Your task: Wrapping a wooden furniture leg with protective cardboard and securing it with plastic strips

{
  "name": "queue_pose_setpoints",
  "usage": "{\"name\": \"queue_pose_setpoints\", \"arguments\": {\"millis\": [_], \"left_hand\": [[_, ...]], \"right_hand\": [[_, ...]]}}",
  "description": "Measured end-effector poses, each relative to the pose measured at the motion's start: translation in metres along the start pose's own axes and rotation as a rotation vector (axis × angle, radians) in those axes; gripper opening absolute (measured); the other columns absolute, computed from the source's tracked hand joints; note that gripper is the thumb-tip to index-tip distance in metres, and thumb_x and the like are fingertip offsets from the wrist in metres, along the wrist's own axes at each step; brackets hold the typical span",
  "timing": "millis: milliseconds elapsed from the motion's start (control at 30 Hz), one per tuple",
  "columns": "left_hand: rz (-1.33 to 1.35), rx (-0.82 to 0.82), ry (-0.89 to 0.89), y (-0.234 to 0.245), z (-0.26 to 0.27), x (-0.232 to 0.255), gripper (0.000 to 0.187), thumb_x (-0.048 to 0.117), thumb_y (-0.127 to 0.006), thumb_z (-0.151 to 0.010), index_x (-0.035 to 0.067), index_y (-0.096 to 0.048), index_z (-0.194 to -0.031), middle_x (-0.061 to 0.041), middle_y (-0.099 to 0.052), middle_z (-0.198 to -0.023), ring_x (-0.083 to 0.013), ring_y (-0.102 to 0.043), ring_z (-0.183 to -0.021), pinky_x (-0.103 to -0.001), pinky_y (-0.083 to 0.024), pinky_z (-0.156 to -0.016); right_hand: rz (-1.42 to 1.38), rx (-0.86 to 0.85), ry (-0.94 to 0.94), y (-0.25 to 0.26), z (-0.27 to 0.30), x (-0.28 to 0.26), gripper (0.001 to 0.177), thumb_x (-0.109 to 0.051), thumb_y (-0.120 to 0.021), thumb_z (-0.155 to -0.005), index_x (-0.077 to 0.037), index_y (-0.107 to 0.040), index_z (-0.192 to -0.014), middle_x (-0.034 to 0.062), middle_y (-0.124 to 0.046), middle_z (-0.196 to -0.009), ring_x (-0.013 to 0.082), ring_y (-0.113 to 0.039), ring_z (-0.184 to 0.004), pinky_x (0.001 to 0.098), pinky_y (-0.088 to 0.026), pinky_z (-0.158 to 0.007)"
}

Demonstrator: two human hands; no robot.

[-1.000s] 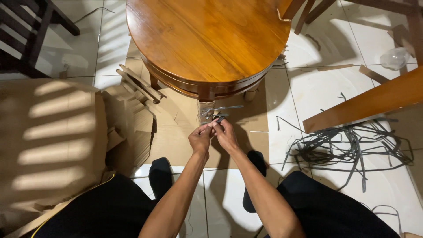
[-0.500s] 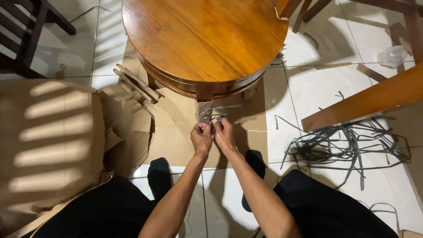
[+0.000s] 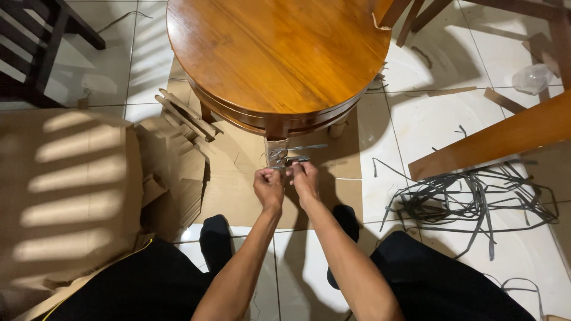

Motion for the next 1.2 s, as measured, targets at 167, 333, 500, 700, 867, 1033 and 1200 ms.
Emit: {"name": "queue_pose_setpoints", "arguments": {"millis": [167, 333, 500, 700, 867, 1033, 1200], "left_hand": [[0.181, -0.019, -0.098, 0.004, 0.012, 0.022, 0.019, 0.006, -0.067, -0.078, 0.015, -0.056, -0.091, 0.004, -0.058, -0.074, -0.0057, -0.052, -0.067, -0.023, -0.049, -0.055], [0.24, -0.023, -0.113, 0.006, 0.013, 0.031, 0.025, 0.001, -0.066, -0.08, 0.016, -0.049, -0.091, 0.007, -0.056, -0.077, -0.0017, -0.048, -0.07, -0.014, -0.042, -0.057], [0.135, -0.159, -0.087, 0.025, 0.028, 0.056, 0.025, 0.004, -0.069, -0.083, 0.012, -0.055, -0.103, 0.004, -0.064, -0.082, 0.0001, -0.053, -0.07, -0.018, -0.048, -0.061], [0.072, -0.179, 0.093, 0.015, 0.007, -0.038, 0.037, 0.027, -0.073, -0.085, 0.007, -0.056, -0.111, -0.011, -0.062, -0.097, -0.0166, -0.063, -0.084, -0.036, -0.058, -0.068], [-0.033, -0.454, 0.159, -0.009, 0.06, -0.036, 0.031, 0.019, -0.069, -0.09, 0.002, -0.058, -0.114, -0.02, -0.068, -0.105, -0.0259, -0.071, -0.087, -0.037, -0.061, -0.077], [-0.148, -0.753, 0.014, -0.04, 0.127, 0.026, 0.025, 0.014, -0.067, -0.092, 0.001, -0.058, -0.111, -0.017, -0.066, -0.1, -0.0231, -0.069, -0.08, -0.031, -0.06, -0.072], [-0.308, -1.022, -0.197, -0.075, 0.154, 0.078, 0.027, 0.013, -0.076, -0.086, 0.004, -0.065, -0.109, -0.017, -0.068, -0.096, -0.0267, -0.074, -0.08, -0.034, -0.062, -0.07]], "right_hand": [[-0.069, -0.036, 0.025, 0.012, 0.006, -0.006, 0.028, -0.02, -0.053, -0.102, 0.003, -0.065, -0.113, 0.0163, -0.078, -0.098, 0.0136, -0.072, -0.075, 0.0191, -0.052, -0.054], [0.027, -0.013, 0.006, 0.009, -0.016, 0.0, 0.024, -0.02, -0.054, -0.099, -0.007, -0.074, -0.101, 0.009, -0.077, -0.081, 0.0117, -0.068, -0.06, 0.0204, -0.049, -0.048], [-0.122, -0.105, -0.003, 0.015, -0.004, -0.003, 0.029, -0.018, -0.056, -0.1, 0.003, -0.065, -0.118, 0.0191, -0.075, -0.099, 0.0179, -0.074, -0.079, 0.0198, -0.056, -0.053], [-0.132, -0.044, -0.106, 0.044, -0.045, 0.04, 0.039, -0.028, -0.065, -0.096, -0.005, -0.057, -0.126, 0.0179, -0.075, -0.111, 0.0214, -0.076, -0.082, 0.0271, -0.062, -0.055], [0.548, -0.161, 0.302, 0.133, -0.108, -0.008, 0.012, -0.022, -0.066, -0.094, -0.017, -0.071, -0.103, 0.006, -0.074, -0.086, 0.0259, -0.075, -0.089, 0.0402, -0.058, -0.08], [1.025, -0.082, 0.399, 0.243, -0.031, -0.141, 0.021, -0.028, -0.059, -0.095, -0.014, -0.074, -0.1, 0.011, -0.076, -0.091, 0.0369, -0.074, -0.095, 0.0528, -0.058, -0.081], [1.059, -0.087, 0.432, 0.309, 0.034, -0.173, 0.019, -0.027, -0.057, -0.096, -0.014, -0.071, -0.097, 0.0102, -0.075, -0.102, 0.0385, -0.072, -0.1, 0.0537, -0.058, -0.082]]}}
Point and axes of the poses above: each hand's wrist, its own z-axis away from the middle knuckle, its own y-axis out of the back of the hand, x = y × z, the point moved 3 cm from there along -z, towards the middle knuckle
